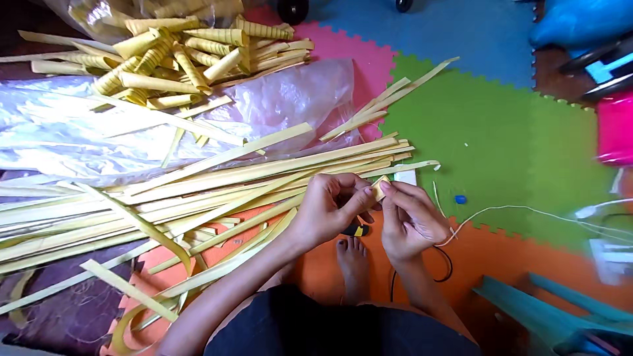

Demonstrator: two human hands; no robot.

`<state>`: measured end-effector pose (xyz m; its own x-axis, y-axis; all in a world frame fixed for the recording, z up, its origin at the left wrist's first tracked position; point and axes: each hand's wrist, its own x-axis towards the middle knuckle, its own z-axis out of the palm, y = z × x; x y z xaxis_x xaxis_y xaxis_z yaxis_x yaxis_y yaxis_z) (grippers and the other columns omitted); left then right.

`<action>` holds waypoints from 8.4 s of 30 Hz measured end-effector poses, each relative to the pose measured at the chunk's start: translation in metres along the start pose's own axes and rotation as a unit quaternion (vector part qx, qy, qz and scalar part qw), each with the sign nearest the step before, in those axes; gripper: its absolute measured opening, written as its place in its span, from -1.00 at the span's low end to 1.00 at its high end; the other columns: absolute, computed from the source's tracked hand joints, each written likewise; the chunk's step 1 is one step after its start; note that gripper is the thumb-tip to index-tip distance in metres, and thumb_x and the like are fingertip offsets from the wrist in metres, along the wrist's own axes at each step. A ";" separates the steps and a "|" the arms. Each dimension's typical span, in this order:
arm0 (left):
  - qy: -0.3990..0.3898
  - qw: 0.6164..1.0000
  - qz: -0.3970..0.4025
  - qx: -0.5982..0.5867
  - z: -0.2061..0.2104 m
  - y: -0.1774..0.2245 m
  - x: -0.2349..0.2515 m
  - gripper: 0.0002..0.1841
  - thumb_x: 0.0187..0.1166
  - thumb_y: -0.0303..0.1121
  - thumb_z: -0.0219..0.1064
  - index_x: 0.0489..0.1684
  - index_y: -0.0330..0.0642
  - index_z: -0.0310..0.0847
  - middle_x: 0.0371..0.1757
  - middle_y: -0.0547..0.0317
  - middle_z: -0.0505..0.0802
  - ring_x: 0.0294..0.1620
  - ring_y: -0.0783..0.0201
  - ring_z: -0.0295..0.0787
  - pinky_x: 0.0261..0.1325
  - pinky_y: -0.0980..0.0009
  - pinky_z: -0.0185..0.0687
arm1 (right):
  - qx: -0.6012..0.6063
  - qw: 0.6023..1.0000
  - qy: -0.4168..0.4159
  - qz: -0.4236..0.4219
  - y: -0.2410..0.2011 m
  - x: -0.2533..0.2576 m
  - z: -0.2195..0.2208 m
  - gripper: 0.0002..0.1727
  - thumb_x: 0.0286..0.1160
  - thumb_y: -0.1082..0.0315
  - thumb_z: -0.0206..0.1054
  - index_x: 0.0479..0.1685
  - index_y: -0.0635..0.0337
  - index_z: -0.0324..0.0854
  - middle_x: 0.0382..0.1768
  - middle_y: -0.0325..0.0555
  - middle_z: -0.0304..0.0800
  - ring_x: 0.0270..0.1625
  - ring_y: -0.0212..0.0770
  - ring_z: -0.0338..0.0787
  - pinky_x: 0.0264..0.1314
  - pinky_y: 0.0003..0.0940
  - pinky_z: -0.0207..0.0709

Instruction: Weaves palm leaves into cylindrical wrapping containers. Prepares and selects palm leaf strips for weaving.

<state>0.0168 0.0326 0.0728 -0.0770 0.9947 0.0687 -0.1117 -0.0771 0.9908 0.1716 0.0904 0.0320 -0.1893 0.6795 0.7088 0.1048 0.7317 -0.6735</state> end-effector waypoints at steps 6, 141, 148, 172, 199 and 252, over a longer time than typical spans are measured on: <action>0.059 0.941 0.122 0.310 0.001 -0.008 -0.001 -0.89 0.57 -0.50 0.35 -0.29 -0.29 0.81 -0.47 0.17 0.87 -0.51 0.50 0.78 -0.39 0.59 0.70 | 0.201 0.922 -0.115 0.311 -0.009 0.017 -0.012 -0.71 0.66 0.41 0.24 0.20 0.01 0.80 0.05 -0.34 0.87 -0.02 -0.40 0.85 0.07 -0.38 0.78; -0.094 0.971 -0.076 0.208 -0.001 -0.008 0.006 -0.82 0.48 -0.39 0.55 -0.14 -0.26 0.70 -0.33 0.15 0.83 -0.36 0.40 0.79 -0.24 0.45 0.76 | 0.271 0.815 -0.113 0.500 -0.021 -0.017 -0.032 -0.70 0.87 0.19 -0.03 -0.03 0.06 0.61 -0.24 -0.27 0.86 -0.30 -0.39 0.85 -0.17 -0.45 0.79; -0.139 0.970 -0.070 0.188 0.005 -0.023 0.007 -0.83 0.49 -0.43 0.53 -0.10 -0.28 0.73 -0.12 0.08 0.78 -0.21 0.36 0.81 -0.13 0.42 0.83 | 0.345 0.661 -0.034 0.666 -0.031 -0.012 -0.038 -0.64 0.74 0.57 -0.28 -0.09 0.19 0.49 -0.53 -0.28 0.69 -0.61 -0.59 0.62 -0.51 -0.76 0.55; -0.208 0.958 -0.036 0.196 0.007 -0.047 0.002 -0.83 0.47 -0.35 0.54 -0.18 -0.26 0.79 -0.17 0.16 0.80 -0.32 0.46 0.73 -0.23 0.55 0.71 | 0.555 0.411 -0.037 0.723 -0.019 -0.029 -0.062 -0.62 0.84 0.33 -0.19 -0.27 0.14 0.54 -0.60 -0.41 0.51 -0.72 -0.72 0.44 -0.62 -0.90 0.38; -0.157 0.977 -0.102 0.106 -0.008 -0.023 -0.007 -0.82 0.44 -0.34 0.57 -0.18 -0.23 0.77 -0.47 0.24 0.88 -0.47 0.46 0.83 -0.33 0.54 0.79 | 0.201 0.897 -0.198 0.340 -0.020 -0.041 -0.051 -0.54 0.73 0.34 0.16 0.46 0.45 0.58 -0.18 -0.23 0.83 -0.36 -0.56 0.70 -0.31 -0.65 0.65; -0.175 0.976 -0.124 0.034 -0.035 0.005 0.008 -0.82 0.46 -0.63 0.47 -0.04 -0.35 0.71 -0.42 0.07 0.91 -0.43 0.32 0.92 -0.29 0.48 0.88 | 0.285 0.822 -0.212 0.445 -0.024 -0.036 -0.075 -0.62 0.85 0.25 0.02 0.39 0.05 0.68 -0.07 -0.45 0.86 -0.44 -0.75 0.60 -0.44 -0.83 0.47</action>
<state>-0.0189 0.0380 0.0743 0.2876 0.9458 -0.1507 -0.0162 0.1621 0.9866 0.2495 0.0521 0.0384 -0.6212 0.7643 -0.1732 -0.0652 -0.2707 -0.9605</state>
